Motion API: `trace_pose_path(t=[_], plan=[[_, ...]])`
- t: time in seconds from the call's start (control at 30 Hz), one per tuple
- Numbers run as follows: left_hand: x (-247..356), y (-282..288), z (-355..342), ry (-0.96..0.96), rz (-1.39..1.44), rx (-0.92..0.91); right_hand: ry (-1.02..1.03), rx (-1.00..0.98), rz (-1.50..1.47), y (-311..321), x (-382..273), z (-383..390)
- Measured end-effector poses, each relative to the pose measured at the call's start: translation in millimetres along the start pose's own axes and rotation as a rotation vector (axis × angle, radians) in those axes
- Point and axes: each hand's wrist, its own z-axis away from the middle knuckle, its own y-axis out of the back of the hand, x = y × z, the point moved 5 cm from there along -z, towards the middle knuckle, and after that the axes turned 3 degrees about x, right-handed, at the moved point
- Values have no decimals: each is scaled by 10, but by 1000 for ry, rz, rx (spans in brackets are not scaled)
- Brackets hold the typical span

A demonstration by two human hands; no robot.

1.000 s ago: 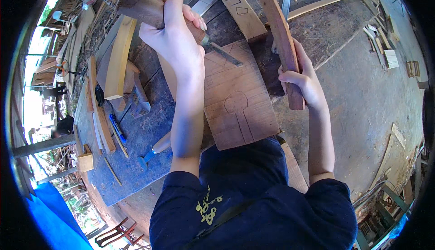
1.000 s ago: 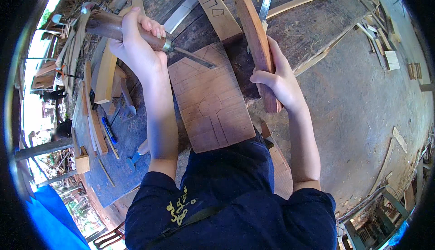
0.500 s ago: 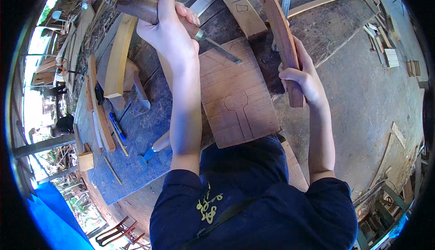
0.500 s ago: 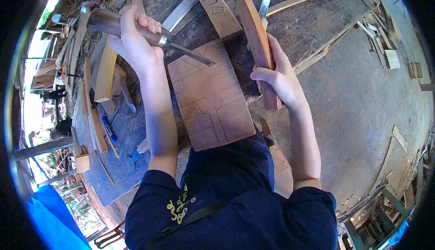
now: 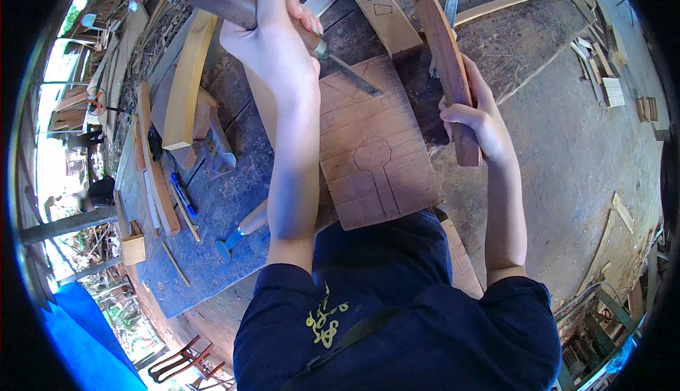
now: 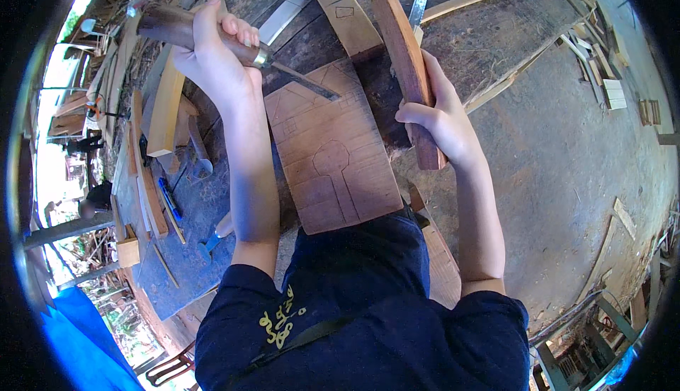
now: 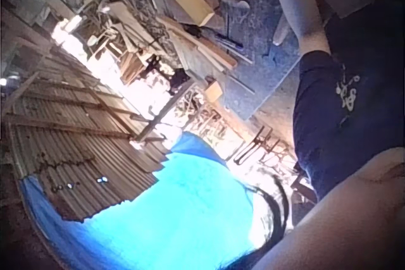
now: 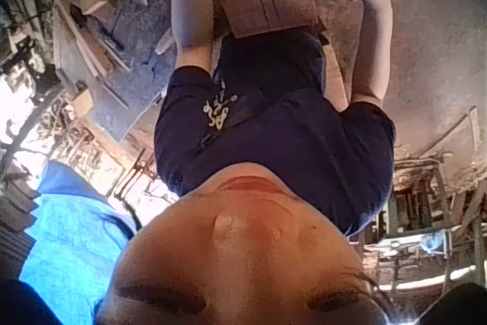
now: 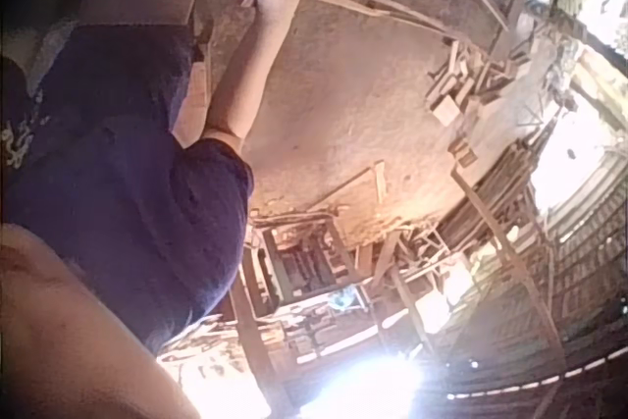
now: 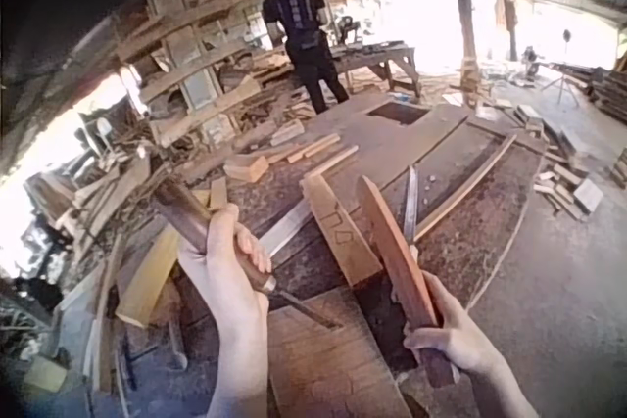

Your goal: Carving a wood joint using a chisel and a wooden mallet.

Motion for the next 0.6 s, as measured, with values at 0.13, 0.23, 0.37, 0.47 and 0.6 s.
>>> trace_pose_path(t=[0.13,0.23,0.37,0.47,0.6], plan=[[-2,-94,54,-81,-40,-34,-20,0,-35,-5,11,7],[44,-176,149,-131,-103,2,17,25,-46,23,4,-4],[131,-314,212,-163,-173,54,-108,-36,6,19,-18,25],[70,-369,219,-112,-218,-5,-31,-24,91,82,-58,-17],[-4,-357,207,-207,-154,-29,281,12,376,174,-765,-37]])
